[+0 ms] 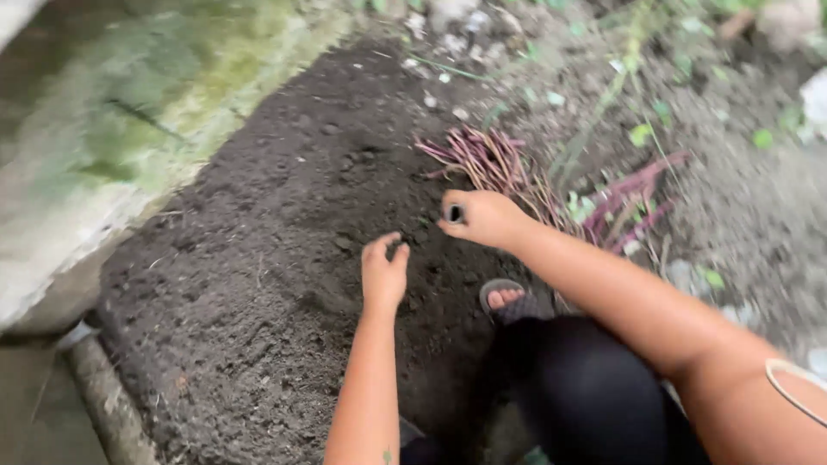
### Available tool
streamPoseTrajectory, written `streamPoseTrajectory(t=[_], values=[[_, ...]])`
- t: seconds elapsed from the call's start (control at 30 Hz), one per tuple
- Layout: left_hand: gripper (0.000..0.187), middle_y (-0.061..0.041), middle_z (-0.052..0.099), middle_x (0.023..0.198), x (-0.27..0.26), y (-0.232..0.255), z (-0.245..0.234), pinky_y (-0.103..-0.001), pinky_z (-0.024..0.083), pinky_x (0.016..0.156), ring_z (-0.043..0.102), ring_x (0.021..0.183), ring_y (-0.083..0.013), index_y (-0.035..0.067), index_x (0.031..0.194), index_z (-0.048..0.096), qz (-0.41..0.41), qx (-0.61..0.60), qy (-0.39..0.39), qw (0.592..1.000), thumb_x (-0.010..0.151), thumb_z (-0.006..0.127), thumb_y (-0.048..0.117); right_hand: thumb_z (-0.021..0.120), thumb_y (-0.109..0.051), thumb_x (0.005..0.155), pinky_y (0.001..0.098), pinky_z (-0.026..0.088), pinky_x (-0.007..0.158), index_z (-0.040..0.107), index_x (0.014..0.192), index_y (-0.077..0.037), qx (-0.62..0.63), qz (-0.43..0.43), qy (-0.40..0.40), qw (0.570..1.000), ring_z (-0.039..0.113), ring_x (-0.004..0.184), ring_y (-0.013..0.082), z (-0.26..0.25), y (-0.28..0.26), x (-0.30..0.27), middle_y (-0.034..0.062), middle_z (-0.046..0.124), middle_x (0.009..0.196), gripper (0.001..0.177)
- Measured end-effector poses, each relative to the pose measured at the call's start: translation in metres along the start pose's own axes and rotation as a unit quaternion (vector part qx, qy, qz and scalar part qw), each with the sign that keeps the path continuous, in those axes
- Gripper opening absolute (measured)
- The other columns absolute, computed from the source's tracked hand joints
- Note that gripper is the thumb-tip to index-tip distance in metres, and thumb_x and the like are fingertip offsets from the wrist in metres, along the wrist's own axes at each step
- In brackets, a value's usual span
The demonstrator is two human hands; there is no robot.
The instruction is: The person uses a small hand tool to repeatedly dig into and loosen dark soil in a garden bed. They work methodically across the patch, breaking up clumps and smoothing the surface while occasionally moving aside small debris.
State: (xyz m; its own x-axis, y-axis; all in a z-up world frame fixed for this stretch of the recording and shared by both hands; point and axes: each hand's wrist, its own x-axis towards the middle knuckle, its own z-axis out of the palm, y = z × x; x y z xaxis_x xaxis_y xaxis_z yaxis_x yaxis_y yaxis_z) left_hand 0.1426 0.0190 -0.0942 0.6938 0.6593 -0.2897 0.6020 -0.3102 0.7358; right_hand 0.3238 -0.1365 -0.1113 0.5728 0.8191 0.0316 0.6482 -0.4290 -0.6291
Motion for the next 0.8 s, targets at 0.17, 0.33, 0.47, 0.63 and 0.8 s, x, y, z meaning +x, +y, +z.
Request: streamPoseTrajectory(t=[0.17,0.33,0.47,0.63,0.8], values=[[0.046,-0.023,0.041,0.151,-0.01,0.034,-0.005,-0.05,0.043,0.114,0.046,0.142,-0.0356,0.005,0.147,0.052,-0.078,-0.118,-0.035,0.989,0.105,0.052,0.026,0.068,-0.035,0.093,0.0463,0.057,0.091,0.064,0.106,-0.019,0.051,-0.058,-0.065,0.995,0.074,0.094,0.0328,-0.017,-0.01,-0.018,0.0082,0.078,0.095,0.021],[0.049,-0.023,0.041,0.151,-0.028,0.029,-0.007,-0.052,0.041,0.116,0.044,0.143,-0.0369,0.005,0.148,0.05,-0.119,-0.102,-0.024,0.987,0.104,0.054,0.027,0.075,-0.03,0.087,0.051,0.054,0.097,0.067,0.11,-0.012,0.106,-0.04,-0.063,0.992,0.071,0.105,0.0368,-0.032,0.001,-0.038,0.0141,0.077,0.103,0.031],[0.052,-0.021,0.043,0.151,0.01,0.001,0.001,-0.049,0.039,0.119,0.042,0.146,-0.0365,0.008,0.149,0.051,-0.087,-0.006,-0.018,0.996,0.104,0.057,0.031,0.072,-0.032,0.089,0.0489,0.053,0.099,0.067,0.11,-0.015,0.125,-0.014,0.015,0.992,0.071,0.106,0.0351,-0.045,0.027,0.003,0.0122,0.076,0.105,0.028],[0.053,-0.015,0.036,0.16,-0.021,-0.017,0.009,-0.05,0.038,0.119,0.038,0.149,-0.0352,0.018,0.154,0.049,-0.158,0.097,-0.017,0.982,0.103,0.056,0.034,0.073,-0.029,0.085,0.0476,0.053,0.099,0.068,0.11,-0.02,0.154,0.081,0.016,0.985,0.07,0.106,0.0336,-0.049,0.045,-0.002,0.0096,0.075,0.104,0.027],[0.062,-0.017,0.021,0.168,-0.038,0.008,0.017,-0.056,0.034,0.12,0.024,0.154,-0.0392,0.016,0.16,0.039,-0.197,0.078,-0.053,0.976,0.103,0.057,0.033,0.068,-0.022,0.09,0.0442,0.051,0.101,0.071,0.114,-0.024,0.262,0.122,0.052,0.956,0.069,0.108,0.0279,-0.04,0.068,0.009,0.0063,0.073,0.108,0.024]])
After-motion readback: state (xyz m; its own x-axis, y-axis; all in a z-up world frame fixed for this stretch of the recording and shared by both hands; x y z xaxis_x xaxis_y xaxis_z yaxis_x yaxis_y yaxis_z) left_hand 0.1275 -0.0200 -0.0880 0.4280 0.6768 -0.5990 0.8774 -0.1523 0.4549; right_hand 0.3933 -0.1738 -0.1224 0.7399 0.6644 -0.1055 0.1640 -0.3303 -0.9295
